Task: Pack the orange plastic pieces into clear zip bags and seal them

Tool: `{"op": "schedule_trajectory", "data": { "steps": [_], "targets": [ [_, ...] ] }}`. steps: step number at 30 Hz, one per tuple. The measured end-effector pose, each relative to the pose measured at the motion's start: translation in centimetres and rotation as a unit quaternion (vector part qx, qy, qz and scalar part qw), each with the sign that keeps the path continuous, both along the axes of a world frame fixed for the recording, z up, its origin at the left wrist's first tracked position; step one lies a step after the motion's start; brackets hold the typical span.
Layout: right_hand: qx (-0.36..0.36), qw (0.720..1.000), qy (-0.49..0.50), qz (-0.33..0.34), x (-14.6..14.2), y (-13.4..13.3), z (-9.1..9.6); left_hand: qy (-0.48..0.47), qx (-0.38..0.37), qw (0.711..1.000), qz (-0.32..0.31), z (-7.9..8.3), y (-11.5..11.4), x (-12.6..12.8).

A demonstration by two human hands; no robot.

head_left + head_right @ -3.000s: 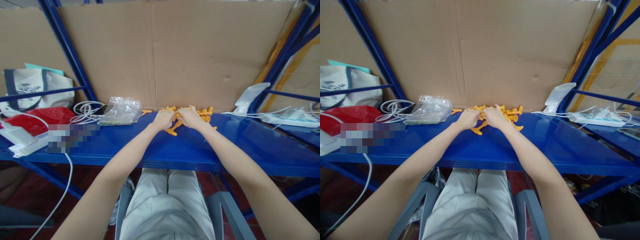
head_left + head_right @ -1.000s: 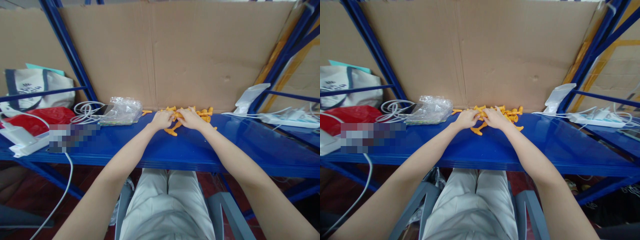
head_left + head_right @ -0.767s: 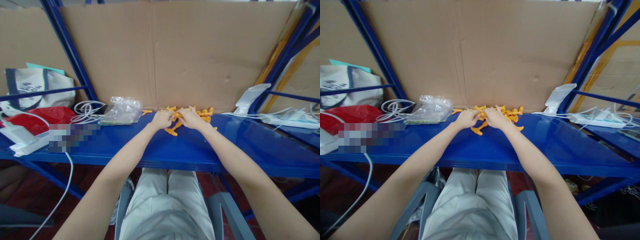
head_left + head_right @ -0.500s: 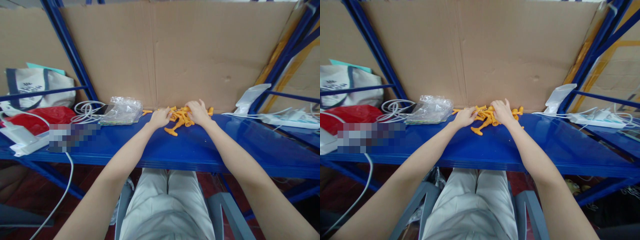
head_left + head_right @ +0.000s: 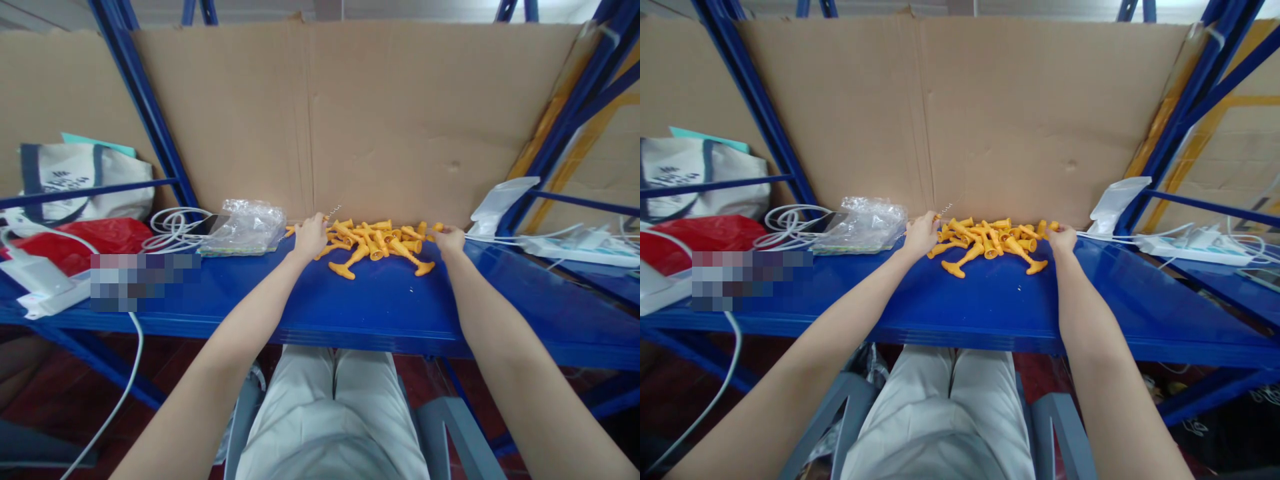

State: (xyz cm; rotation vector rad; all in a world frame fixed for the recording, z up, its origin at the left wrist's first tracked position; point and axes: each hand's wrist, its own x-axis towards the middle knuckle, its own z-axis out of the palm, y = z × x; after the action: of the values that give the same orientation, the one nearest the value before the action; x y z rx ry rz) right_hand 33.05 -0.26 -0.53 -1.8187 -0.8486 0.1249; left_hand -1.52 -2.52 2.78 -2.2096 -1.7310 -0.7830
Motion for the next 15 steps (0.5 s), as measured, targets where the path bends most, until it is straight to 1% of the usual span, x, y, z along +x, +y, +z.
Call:
{"op": "schedule_trajectory", "data": {
  "steps": [3,5,9,15],
  "targets": [
    [-0.006,1.0,0.003,-0.013,0.8,0.2,-0.9,0.004,0.008,1.0,-0.003,-0.1,0.1,0.0],
    [-0.029,0.999,-0.004,-0.015,1.1,0.1,-1.2,0.004,0.018,1.0,-0.009,-0.3,0.2,0.0],
    [-0.076,0.996,-0.021,-0.026,1.3,-0.3,-1.5,0.005,0.024,1.0,-0.009,-0.4,0.4,-0.1],
    [-0.09,0.995,-0.043,-0.024,1.7,-0.3,-1.9,0.0,0.036,0.999,0.005,-0.3,0.7,-0.5]
  ]
}}
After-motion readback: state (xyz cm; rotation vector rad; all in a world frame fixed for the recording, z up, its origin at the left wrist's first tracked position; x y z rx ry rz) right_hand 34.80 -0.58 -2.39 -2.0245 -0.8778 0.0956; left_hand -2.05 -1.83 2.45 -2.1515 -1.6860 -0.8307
